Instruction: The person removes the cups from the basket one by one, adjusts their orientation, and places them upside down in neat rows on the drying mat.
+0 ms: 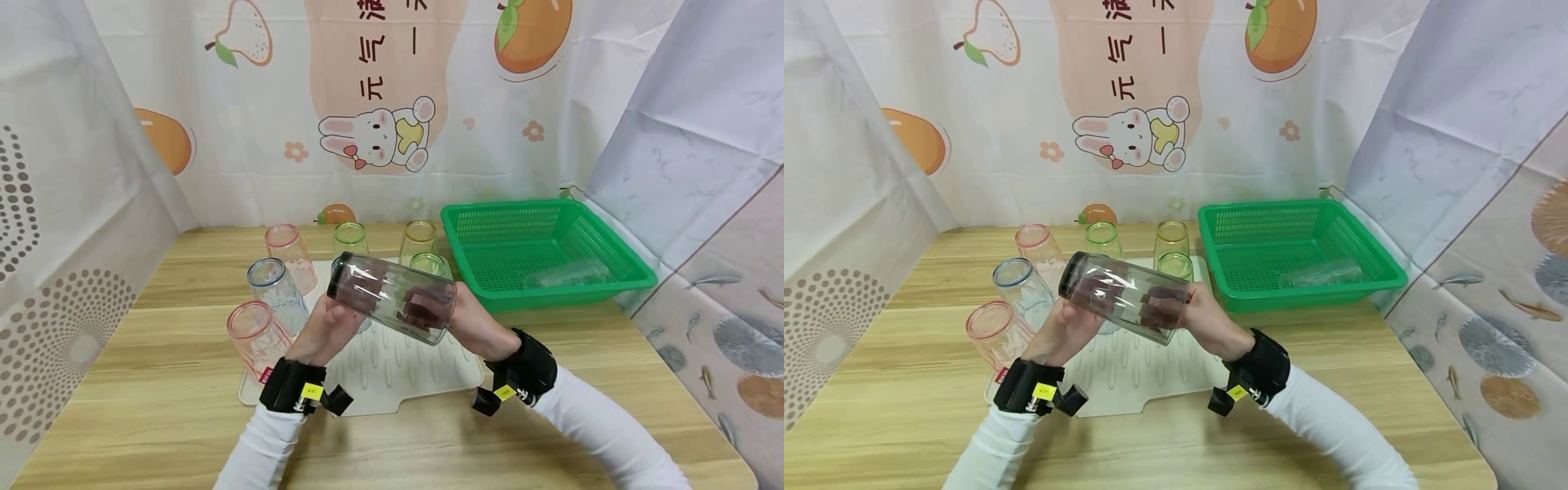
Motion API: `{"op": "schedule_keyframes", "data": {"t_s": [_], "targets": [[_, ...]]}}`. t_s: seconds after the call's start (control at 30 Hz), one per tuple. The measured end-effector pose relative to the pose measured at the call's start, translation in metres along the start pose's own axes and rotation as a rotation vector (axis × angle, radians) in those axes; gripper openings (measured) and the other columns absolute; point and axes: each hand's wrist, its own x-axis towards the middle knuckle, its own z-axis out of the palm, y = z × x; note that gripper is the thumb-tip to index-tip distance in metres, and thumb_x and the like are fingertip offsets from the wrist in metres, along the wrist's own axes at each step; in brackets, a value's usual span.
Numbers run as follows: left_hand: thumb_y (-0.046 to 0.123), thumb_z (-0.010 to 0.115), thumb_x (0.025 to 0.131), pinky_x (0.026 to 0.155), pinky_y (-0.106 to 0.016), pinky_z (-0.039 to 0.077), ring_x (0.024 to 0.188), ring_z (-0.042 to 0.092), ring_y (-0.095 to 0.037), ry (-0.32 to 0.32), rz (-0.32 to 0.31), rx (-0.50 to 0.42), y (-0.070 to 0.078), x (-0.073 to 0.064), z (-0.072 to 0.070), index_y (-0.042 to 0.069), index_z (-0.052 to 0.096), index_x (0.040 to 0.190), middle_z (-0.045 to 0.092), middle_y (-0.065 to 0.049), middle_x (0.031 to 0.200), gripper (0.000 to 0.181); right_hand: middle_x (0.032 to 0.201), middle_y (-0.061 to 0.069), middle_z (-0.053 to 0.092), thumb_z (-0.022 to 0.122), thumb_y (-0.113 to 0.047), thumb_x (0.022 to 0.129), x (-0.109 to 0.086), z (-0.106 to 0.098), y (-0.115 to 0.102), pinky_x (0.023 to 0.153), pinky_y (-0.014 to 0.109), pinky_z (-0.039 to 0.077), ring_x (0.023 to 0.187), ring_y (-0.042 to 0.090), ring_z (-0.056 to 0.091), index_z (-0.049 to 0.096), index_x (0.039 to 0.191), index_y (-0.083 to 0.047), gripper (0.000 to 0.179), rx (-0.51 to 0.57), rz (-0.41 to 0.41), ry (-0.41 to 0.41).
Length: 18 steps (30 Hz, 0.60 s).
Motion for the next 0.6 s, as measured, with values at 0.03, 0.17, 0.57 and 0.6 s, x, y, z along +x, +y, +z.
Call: {"op": "schedule_keyframes", "data": {"t_s": [0.03, 0.17, 0.57, 0.6], "targets": [[0.039, 0.080, 0.079, 0.110, -0.034, 0.029, 0.129, 0.040, -0.017, -0.008, 0.018, -0.014, -0.001, 0.002, 0.001, 0.017, 0.042, 0.140, 0.045, -0.002, 0.139, 0.075, 0.102, 0.013, 0.067, 0.075, -0.037, 0.084, 0.001, 0.001, 0.001, 0.087, 0.038, 0.053, 0.094, 0.022, 0.067, 0.062, 0.118, -0.004, 0.049, 0.012, 0.000, -0.003], [0.043, 0.079, 0.079, 0.109, -0.036, 0.028, 0.131, 0.036, -0.021, -0.050, 0.069, -0.029, -0.002, 0.011, 0.004, 0.010, 0.040, 0.141, 0.041, -0.008, 0.145, 0.080, 0.105, 0.013, 0.067, 0.077, -0.033, 0.083, 0.003, 0.005, 0.006, 0.087, 0.040, 0.053, 0.097, 0.023, 0.066, 0.057, 0.125, -0.003, 0.055, 0.038, -0.007, -0.027], [0.039, 0.078, 0.081, 0.107, -0.034, 0.033, 0.130, 0.042, -0.021, -0.089, 0.032, 0.076, 0.009, 0.013, 0.005, 0.012, 0.055, 0.134, 0.050, -0.007, 0.140, 0.064, 0.121, 0.012, 0.062, 0.075, -0.042, 0.082, 0.001, 0.011, 0.015, 0.091, 0.038, 0.049, 0.109, 0.025, 0.061, 0.052, 0.135, 0.000, 0.071, 0.031, -0.002, -0.041], [0.039, 0.078, 0.081, 0.106, -0.034, 0.033, 0.129, 0.042, -0.021, -0.092, 0.029, 0.093, 0.010, 0.013, 0.006, 0.013, 0.055, 0.134, 0.050, -0.007, 0.140, 0.063, 0.121, 0.013, 0.062, 0.075, -0.041, 0.083, 0.001, 0.011, 0.015, 0.092, 0.038, 0.049, 0.109, 0.026, 0.061, 0.051, 0.135, 0.000, 0.070, 0.042, -0.003, -0.054]]}}
